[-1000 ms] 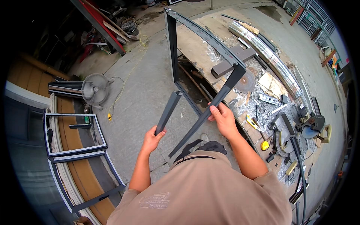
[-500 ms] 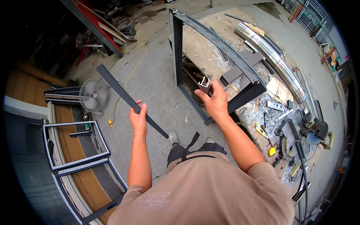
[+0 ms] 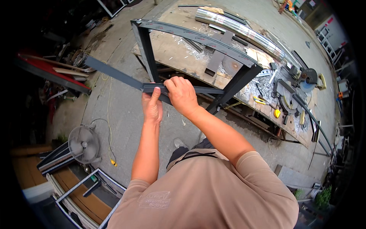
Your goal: The person measures a metal frame with a tape measure, cuts a piece of metal trim using a power miter saw, and then fits the cut trim onto the frame.
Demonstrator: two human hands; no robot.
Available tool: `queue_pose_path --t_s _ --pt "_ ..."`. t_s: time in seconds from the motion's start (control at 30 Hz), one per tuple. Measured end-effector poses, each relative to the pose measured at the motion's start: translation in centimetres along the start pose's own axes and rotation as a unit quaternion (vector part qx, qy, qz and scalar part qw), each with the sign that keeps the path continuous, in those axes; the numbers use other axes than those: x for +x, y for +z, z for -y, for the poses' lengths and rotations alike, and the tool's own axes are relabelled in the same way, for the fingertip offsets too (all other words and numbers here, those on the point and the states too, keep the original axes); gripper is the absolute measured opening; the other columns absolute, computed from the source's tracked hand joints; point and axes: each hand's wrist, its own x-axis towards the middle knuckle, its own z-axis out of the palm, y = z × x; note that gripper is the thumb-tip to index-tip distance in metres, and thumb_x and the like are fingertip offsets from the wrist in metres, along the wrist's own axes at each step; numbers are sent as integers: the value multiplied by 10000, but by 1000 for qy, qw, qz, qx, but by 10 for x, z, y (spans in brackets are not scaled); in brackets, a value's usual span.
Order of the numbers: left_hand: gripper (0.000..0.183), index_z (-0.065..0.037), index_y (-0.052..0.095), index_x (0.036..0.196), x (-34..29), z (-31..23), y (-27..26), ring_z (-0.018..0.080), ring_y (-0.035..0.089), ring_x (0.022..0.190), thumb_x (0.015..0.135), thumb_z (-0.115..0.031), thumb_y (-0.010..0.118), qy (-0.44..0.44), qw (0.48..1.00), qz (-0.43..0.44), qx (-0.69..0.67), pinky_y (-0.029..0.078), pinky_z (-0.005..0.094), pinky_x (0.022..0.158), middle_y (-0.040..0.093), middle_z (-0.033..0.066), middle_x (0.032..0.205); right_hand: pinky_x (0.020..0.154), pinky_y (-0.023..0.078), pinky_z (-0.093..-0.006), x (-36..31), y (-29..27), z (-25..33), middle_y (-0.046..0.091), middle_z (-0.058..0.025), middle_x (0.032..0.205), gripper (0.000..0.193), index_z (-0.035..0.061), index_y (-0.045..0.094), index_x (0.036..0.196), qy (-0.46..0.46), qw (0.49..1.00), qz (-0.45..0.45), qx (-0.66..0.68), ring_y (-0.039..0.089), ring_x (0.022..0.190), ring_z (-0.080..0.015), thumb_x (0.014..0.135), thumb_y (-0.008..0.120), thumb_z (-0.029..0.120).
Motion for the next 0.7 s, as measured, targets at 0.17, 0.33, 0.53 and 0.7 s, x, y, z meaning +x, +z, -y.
queue_pose_path --t_s 0.17,0.33,0.53,0.7 --pt "216 -123 678 1118 49 -18 -17 145 613 982 993 -250 799 27 999 9 -45 496 364 975 671 -31 1017 1011 515 -457 -23 -22 -2 628 -162 1270 632 68 573 1406 115 992 -13 47 633 1143 -360 817 804 69" --pt "256 -115 694 1117 100 -51 -26 160 607 963 985 -311 792 24 991 -16 -127 512 401 969 677 -13 1012 879 560 -379 -90 -15 -67 696 -127 1176 546 35 596 1396 470 848 98 225 692 1005 -256 974 769 335" --pt "324 -100 696 1140 148 -55 -56 196 637 1035 982 -371 778 -4 983 -84 -162 522 476 1019 705 44 1058 720 531 -304 -132 -31 -132 707 -61 1114 527 77 557 1399 584 530 -99 607 664 849 -147 1074 633 485" --pt "364 -184 680 1216 215 -31 -138 213 654 1125 1001 -476 715 -57 979 -65 -185 507 527 1019 724 -30 1122 849 592 -355 -105 -58 -156 698 -126 1278 499 78 507 1521 493 510 -187 680 700 950 -207 1032 609 99"
